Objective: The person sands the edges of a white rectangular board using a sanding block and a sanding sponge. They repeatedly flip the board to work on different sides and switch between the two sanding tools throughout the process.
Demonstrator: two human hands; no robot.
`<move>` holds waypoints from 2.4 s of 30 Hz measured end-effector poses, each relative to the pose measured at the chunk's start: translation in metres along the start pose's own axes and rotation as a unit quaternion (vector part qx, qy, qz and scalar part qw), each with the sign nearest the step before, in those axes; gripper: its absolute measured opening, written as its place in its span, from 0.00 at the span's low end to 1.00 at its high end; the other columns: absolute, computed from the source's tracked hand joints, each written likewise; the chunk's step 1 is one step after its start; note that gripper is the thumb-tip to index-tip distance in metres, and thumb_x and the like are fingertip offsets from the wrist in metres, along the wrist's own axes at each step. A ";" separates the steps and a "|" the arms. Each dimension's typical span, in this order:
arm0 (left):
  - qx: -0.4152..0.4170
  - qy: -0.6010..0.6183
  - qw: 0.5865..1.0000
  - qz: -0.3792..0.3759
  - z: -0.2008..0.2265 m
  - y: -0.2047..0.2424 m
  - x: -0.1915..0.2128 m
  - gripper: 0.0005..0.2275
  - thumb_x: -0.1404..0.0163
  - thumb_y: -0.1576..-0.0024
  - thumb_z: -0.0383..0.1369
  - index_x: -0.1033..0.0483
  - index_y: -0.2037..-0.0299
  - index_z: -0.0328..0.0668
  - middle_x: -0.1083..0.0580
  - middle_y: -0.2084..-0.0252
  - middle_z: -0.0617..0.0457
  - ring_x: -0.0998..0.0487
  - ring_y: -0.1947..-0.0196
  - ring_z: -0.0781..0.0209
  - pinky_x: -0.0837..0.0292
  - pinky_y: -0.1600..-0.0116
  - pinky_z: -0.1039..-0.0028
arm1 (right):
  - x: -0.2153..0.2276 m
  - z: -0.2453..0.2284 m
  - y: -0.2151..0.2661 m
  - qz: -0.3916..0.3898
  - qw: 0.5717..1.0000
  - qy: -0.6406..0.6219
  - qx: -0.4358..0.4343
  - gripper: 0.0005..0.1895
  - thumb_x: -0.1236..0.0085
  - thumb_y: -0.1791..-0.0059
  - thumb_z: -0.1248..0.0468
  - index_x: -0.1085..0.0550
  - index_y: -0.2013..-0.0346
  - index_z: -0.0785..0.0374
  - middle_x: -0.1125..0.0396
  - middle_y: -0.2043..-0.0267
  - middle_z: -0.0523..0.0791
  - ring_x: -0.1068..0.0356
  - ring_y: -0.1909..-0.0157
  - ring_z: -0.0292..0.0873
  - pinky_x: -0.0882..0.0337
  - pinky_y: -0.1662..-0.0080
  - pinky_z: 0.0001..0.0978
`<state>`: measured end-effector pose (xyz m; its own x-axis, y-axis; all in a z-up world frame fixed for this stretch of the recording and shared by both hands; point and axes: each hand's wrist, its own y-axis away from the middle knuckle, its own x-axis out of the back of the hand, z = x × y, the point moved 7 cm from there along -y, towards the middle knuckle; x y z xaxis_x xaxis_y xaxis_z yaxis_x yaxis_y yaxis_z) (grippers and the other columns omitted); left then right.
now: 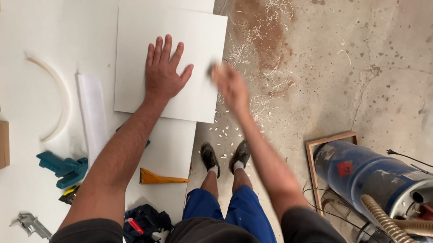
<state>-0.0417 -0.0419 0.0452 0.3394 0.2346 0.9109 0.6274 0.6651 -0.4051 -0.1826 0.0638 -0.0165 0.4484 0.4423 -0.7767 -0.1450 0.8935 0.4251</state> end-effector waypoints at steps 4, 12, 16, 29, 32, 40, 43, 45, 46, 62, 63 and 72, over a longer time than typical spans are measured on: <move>-0.001 0.004 1.000 -0.007 0.005 0.002 -0.004 0.24 0.42 0.37 0.47 0.24 0.34 0.43 0.36 0.30 0.37 0.37 0.30 0.36 0.46 0.27 0.48 | -0.121 -0.034 -0.043 -0.049 0.751 0.616 0.232 0.38 0.41 0.52 0.62 0.44 0.33 0.77 0.37 0.34 0.59 0.31 0.35 0.55 0.27 0.35 0.38; 0.002 -0.006 0.997 0.080 -0.005 -0.002 -0.001 0.25 0.40 0.44 0.51 0.19 0.40 0.48 0.28 0.37 0.37 0.30 0.35 0.36 0.44 0.30 0.47 | -0.009 0.043 0.093 -0.082 0.191 0.900 0.383 0.22 0.36 0.50 0.64 0.23 0.42 0.43 0.34 0.37 0.54 0.33 0.37 0.61 0.27 0.40 0.47; -0.006 -0.005 0.995 0.104 -0.005 -0.005 -0.006 0.26 0.38 0.45 0.52 0.18 0.41 0.48 0.27 0.38 0.37 0.29 0.37 0.36 0.43 0.31 0.47 | -0.115 0.018 0.016 0.042 0.482 0.833 0.269 0.21 0.44 0.48 0.44 0.24 0.51 0.56 0.27 0.66 0.46 0.25 0.65 0.46 0.27 0.60 0.42; 0.008 -0.006 0.997 0.083 -0.005 0.000 -0.006 0.26 0.42 0.43 0.54 0.19 0.40 0.50 0.28 0.37 0.39 0.31 0.34 0.39 0.46 0.29 0.49 | 0.079 0.148 0.147 -0.126 0.163 0.913 0.353 0.17 0.33 0.53 0.59 0.20 0.49 0.46 0.31 0.40 0.48 0.30 0.40 0.52 0.30 0.40 0.41; 0.023 0.000 0.998 0.055 -0.005 0.001 -0.006 0.26 0.44 0.42 0.54 0.20 0.39 0.50 0.29 0.35 0.39 0.33 0.32 0.40 0.48 0.28 0.50 | 0.092 0.166 0.100 -0.195 0.117 0.912 0.341 0.16 0.30 0.55 0.56 0.20 0.53 0.49 0.30 0.46 0.48 0.29 0.45 0.52 0.29 0.44 0.43; 0.041 0.020 0.998 0.040 -0.009 0.005 -0.006 0.21 0.47 0.38 0.48 0.21 0.38 0.52 0.29 0.34 0.42 0.34 0.31 0.43 0.50 0.27 0.51 | 0.006 0.099 0.067 -0.286 0.014 0.905 0.314 0.25 0.56 0.42 0.51 0.32 0.35 0.63 0.39 0.31 0.53 0.42 0.28 0.55 0.44 0.31 0.48; 0.040 0.020 0.997 0.057 -0.011 0.002 -0.009 0.19 0.48 0.38 0.44 0.21 0.38 0.54 0.29 0.34 0.43 0.33 0.31 0.45 0.48 0.27 0.53 | -0.017 0.075 0.026 -0.288 -0.133 0.937 0.148 0.41 0.67 0.43 0.38 0.46 0.26 0.65 0.53 0.22 0.55 0.56 0.21 0.54 0.54 0.25 0.49; 0.045 0.017 0.997 0.058 -0.011 0.005 -0.010 0.18 0.50 0.37 0.43 0.22 0.38 0.54 0.29 0.33 0.44 0.33 0.31 0.45 0.48 0.26 0.54 | -0.025 0.044 -0.007 -0.275 -0.172 0.945 0.042 0.48 0.74 0.44 0.31 0.53 0.24 0.66 0.58 0.21 0.59 0.60 0.20 0.57 0.55 0.25 0.53; 0.041 0.014 0.997 0.058 -0.009 0.005 -0.008 0.18 0.50 0.37 0.44 0.22 0.38 0.55 0.29 0.34 0.44 0.33 0.31 0.45 0.48 0.26 0.53 | -0.041 0.025 -0.024 -0.291 -0.154 0.937 0.119 0.46 0.70 0.43 0.33 0.55 0.23 0.64 0.62 0.20 0.55 0.63 0.19 0.55 0.54 0.26 0.54; 0.022 -0.017 0.999 0.044 -0.006 -0.003 -0.006 0.19 0.50 0.37 0.45 0.22 0.38 0.56 0.28 0.35 0.44 0.31 0.33 0.45 0.44 0.28 0.52 | -0.037 -0.011 -0.039 0.192 0.453 0.828 0.270 0.38 0.52 0.43 0.43 0.44 0.27 0.65 0.44 0.29 0.63 0.44 0.28 0.64 0.41 0.30 0.58; 0.020 -0.015 0.999 0.045 -0.006 -0.005 -0.006 0.19 0.50 0.37 0.45 0.22 0.38 0.56 0.28 0.35 0.44 0.31 0.33 0.45 0.44 0.28 0.52 | -0.006 -0.003 -0.006 0.193 0.452 0.827 0.273 0.38 0.52 0.43 0.43 0.44 0.27 0.65 0.44 0.29 0.63 0.44 0.28 0.64 0.41 0.30 0.58; 0.017 -0.012 0.999 0.046 -0.004 0.000 -0.004 0.18 0.50 0.37 0.45 0.21 0.39 0.55 0.28 0.35 0.44 0.32 0.32 0.45 0.46 0.27 0.53 | 0.104 -0.004 0.124 0.168 0.645 0.690 0.282 0.19 0.56 0.40 0.55 0.22 0.48 0.64 0.23 0.59 0.52 0.24 0.56 0.45 0.24 0.50 0.41</move>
<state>-0.0405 -0.0453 0.0408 0.3778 0.3121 0.8717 0.5701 0.6634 -0.4846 -0.1570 0.2209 -0.0465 -0.7938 0.5991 -0.1049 0.4892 0.7313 0.4753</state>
